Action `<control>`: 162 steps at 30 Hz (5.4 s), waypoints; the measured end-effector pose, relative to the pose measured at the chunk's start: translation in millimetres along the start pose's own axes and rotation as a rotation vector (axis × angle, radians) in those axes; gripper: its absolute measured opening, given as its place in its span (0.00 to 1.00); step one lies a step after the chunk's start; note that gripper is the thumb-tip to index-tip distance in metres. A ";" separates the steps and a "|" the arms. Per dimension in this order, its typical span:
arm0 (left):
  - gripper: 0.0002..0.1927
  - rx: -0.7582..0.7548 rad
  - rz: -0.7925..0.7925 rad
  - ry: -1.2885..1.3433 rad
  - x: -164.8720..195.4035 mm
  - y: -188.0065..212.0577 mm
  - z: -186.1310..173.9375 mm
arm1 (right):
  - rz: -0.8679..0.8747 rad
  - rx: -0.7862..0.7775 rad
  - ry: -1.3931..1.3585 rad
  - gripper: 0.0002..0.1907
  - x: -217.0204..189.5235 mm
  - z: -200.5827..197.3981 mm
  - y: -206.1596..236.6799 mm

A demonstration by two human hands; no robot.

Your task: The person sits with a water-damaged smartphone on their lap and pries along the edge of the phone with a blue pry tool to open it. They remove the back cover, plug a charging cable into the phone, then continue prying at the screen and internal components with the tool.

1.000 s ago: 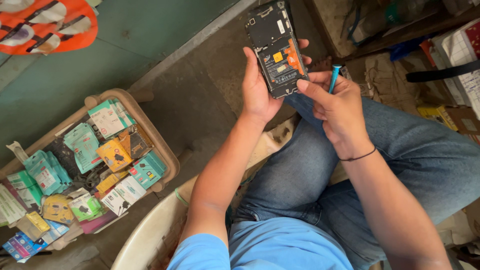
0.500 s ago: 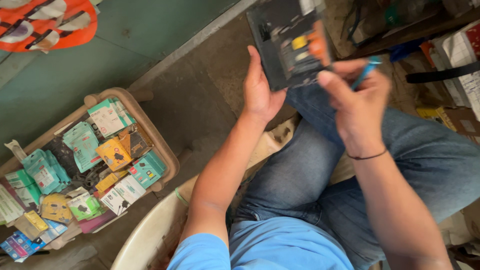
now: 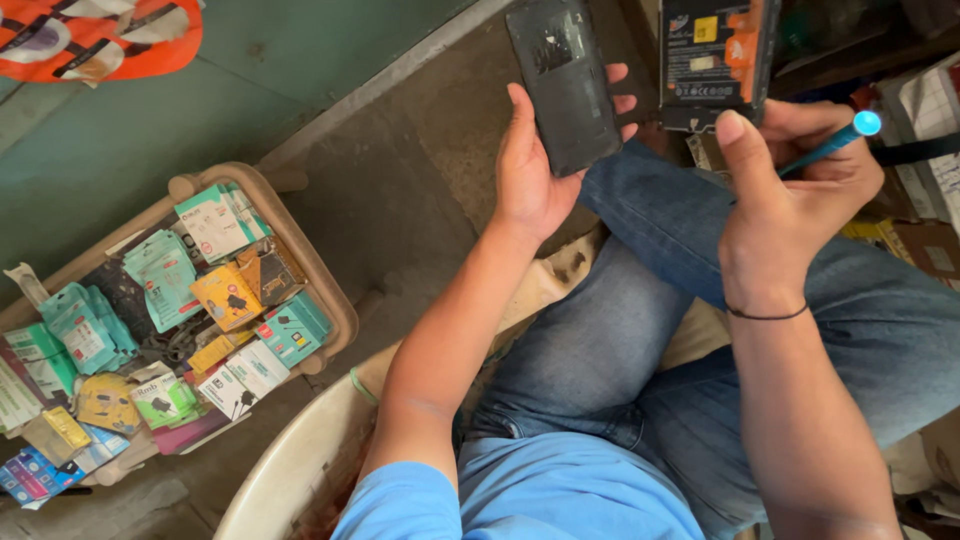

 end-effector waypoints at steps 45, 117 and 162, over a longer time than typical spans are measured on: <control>0.37 -0.048 0.003 0.049 4.6 -0.6 4.3 | 0.691 -0.887 1.073 0.17 57.4 -97.1 160.3; 0.25 0.204 0.196 0.092 6.1 4.8 -4.2 | -0.640 -0.265 0.827 0.04 -37.3 113.4 -34.0; 0.32 0.098 0.281 -0.049 15.2 4.3 11.3 | -0.269 -0.412 0.561 0.05 -21.1 102.3 -45.1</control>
Point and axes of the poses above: each hand's wrist, its own y-axis away from the middle knuckle, its own z-axis out of the palm, x = y × z, the point moved 5 cm from there along -y, towards the middle knuckle, and after that the axes turned 2 degrees about z, right-handed, at the moved point
